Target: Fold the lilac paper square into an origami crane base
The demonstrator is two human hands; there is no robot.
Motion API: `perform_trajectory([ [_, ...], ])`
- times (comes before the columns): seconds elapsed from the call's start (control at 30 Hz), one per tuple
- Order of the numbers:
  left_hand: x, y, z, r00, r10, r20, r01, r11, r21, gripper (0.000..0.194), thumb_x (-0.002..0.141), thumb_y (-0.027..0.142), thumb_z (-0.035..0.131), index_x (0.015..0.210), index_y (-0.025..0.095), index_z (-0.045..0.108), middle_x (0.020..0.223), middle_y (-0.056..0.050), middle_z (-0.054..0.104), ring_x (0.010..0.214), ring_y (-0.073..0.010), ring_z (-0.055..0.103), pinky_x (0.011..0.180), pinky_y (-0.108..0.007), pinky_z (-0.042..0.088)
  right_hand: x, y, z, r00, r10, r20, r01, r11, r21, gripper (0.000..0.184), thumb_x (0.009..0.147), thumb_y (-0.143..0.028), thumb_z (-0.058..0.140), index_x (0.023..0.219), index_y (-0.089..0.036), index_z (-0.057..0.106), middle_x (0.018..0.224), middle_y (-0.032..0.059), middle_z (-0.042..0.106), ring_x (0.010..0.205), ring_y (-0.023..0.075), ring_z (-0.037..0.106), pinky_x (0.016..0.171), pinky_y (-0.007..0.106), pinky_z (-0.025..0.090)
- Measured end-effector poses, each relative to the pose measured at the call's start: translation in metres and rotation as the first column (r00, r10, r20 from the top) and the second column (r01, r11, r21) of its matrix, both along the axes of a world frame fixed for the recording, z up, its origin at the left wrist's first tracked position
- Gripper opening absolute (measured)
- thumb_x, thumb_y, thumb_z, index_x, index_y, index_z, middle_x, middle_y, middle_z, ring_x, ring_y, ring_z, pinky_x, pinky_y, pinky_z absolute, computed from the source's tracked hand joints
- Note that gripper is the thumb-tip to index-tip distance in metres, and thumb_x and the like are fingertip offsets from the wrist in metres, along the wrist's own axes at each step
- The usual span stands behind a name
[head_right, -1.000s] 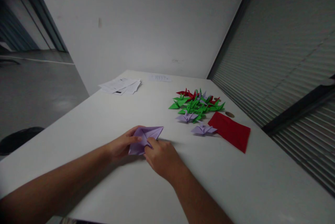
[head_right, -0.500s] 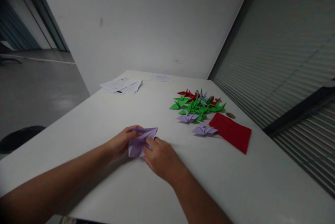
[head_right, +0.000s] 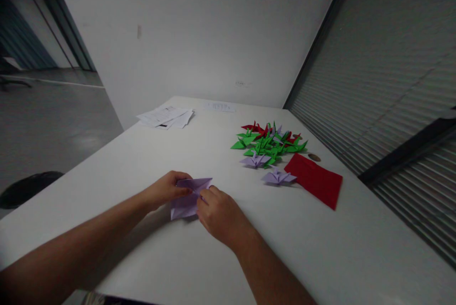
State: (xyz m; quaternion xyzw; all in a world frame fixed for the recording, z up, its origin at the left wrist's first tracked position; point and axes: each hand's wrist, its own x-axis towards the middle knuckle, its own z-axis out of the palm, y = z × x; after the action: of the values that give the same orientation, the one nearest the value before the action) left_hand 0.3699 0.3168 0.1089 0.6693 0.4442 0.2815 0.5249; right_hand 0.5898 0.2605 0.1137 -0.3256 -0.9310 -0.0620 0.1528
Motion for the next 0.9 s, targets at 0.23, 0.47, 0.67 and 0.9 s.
perform_trajectory([
  [0.23, -0.006, 0.002, 0.000, 0.978, 0.012, -0.209, 0.028, 0.982, 0.185, 0.036, 0.064, 0.011, 0.062, 0.098, 0.018, 0.072, 0.091, -0.002, 0.074, 0.082, -0.0183, 0.063, 0.072, -0.026, 0.047, 0.000, 0.000, 0.004, 0.999, 0.035, -0.016, -0.035, 0.999, -0.004, 0.003, 0.094, -0.017, 0.064, 0.095, -0.015, 0.066, 0.097, 0.0113, 0.067, 0.092, 0.0259, 0.058, 0.081, 0.040, 0.053],
  [0.47, -0.001, 0.000, -0.004, 0.992, 0.115, -0.044, -0.111, 0.991, 0.078, 0.017, 0.065, 0.019, 0.071, 0.082, 0.015, 0.071, 0.069, 0.002, 0.064, 0.066, -0.0156, 0.056, 0.060, -0.025, 0.042, 0.004, -0.004, 0.000, 0.961, 0.041, -0.272, -0.036, 0.999, 0.025, 0.051, 0.096, -0.025, 0.063, 0.145, -0.019, 0.052, 0.143, 0.0193, 0.054, 0.121, 0.0319, 0.058, 0.101, 0.051, 0.054],
  [0.67, 0.016, -0.007, -0.003, 0.867, 0.367, 0.337, -0.273, 0.915, -0.296, 0.041, 0.059, 0.018, 0.081, 0.098, 0.010, 0.069, 0.080, -0.006, 0.070, 0.066, -0.0176, 0.063, 0.061, -0.030, 0.050, -0.003, -0.003, -0.012, 0.671, -0.198, -0.714, 0.130, 0.980, -0.149, 0.058, 0.094, -0.029, 0.064, 0.148, -0.020, 0.043, 0.134, 0.0184, 0.056, 0.113, 0.0281, 0.064, 0.089, 0.044, 0.063],
  [0.9, 0.031, -0.012, -0.015, 0.821, 0.415, 0.391, -0.347, 0.908, -0.235, 0.036, 0.063, 0.018, 0.081, 0.096, 0.010, 0.070, 0.085, -0.008, 0.073, 0.072, -0.0190, 0.066, 0.067, -0.032, 0.054, -0.010, 0.006, -0.022, 0.478, -0.362, -0.800, 0.142, 0.931, -0.336, 0.032, 0.092, -0.028, 0.064, 0.122, -0.016, 0.064, 0.114, 0.0149, 0.069, 0.098, 0.0231, 0.072, 0.080, 0.035, 0.067],
])
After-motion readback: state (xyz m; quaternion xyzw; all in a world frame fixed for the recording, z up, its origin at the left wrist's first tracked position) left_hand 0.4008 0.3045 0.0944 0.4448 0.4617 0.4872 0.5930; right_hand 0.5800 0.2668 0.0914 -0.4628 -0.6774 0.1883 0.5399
